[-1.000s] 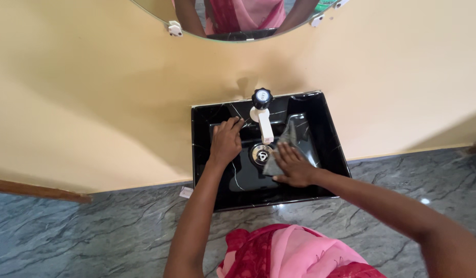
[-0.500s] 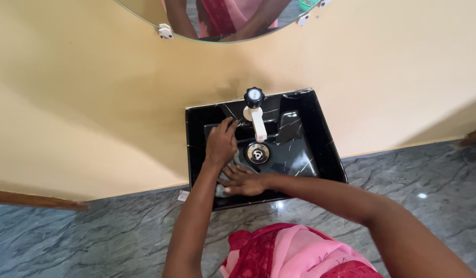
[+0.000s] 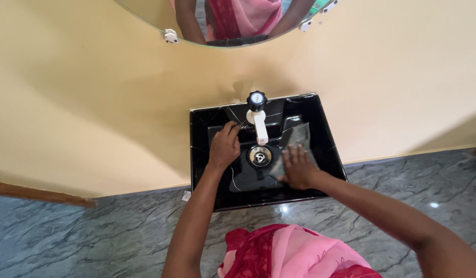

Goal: The person wipes the interior and rim of a black bathroom sink using a cloth. They repeatedly rub the basin surface, faucet base, and edges, occasionally wringing the cloth and adjusting their grip.

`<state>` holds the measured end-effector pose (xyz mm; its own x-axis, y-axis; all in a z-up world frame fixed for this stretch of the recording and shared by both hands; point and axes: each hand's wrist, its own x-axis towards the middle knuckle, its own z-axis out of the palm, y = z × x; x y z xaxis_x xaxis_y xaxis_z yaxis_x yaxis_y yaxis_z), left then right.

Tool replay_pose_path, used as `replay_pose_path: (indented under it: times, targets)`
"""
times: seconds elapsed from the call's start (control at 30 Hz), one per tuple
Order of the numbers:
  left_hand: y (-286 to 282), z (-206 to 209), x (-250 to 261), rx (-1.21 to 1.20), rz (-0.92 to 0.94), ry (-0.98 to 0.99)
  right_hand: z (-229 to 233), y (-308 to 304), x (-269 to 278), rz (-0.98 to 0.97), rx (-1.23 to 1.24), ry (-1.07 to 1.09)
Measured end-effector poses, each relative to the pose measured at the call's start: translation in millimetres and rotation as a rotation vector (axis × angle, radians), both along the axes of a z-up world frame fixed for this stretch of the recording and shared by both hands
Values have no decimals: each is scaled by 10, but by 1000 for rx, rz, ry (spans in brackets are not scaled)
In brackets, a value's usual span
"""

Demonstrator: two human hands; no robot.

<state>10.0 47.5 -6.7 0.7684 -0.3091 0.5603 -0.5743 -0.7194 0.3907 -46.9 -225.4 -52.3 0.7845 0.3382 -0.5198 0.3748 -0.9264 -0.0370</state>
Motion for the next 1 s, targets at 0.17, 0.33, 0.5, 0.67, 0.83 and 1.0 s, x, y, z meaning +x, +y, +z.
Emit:
replay_pose_path:
  times: [0.17, 0.33, 0.5, 0.67, 0.83, 1.0]
  targets:
    - [-4, 11, 44, -30, 4, 21, 49, 460, 208, 0, 56, 196]
    - [113, -60, 127, -5, -1, -69, -167, 1097, 196, 88, 382, 13]
    - [275, -240, 167, -49, 95, 54, -131, 1249, 46, 469, 594, 312]
    - [254, -290, 116, 139, 20, 375, 351, 609, -300, 348, 568, 582]
    - [141, -86, -233, 224, -54, 647, 793, -221, -503, 100, 643, 438]
    - [-200, 105, -810, -39, -459, 470, 881, -675, -704, -770, 1227, 379]
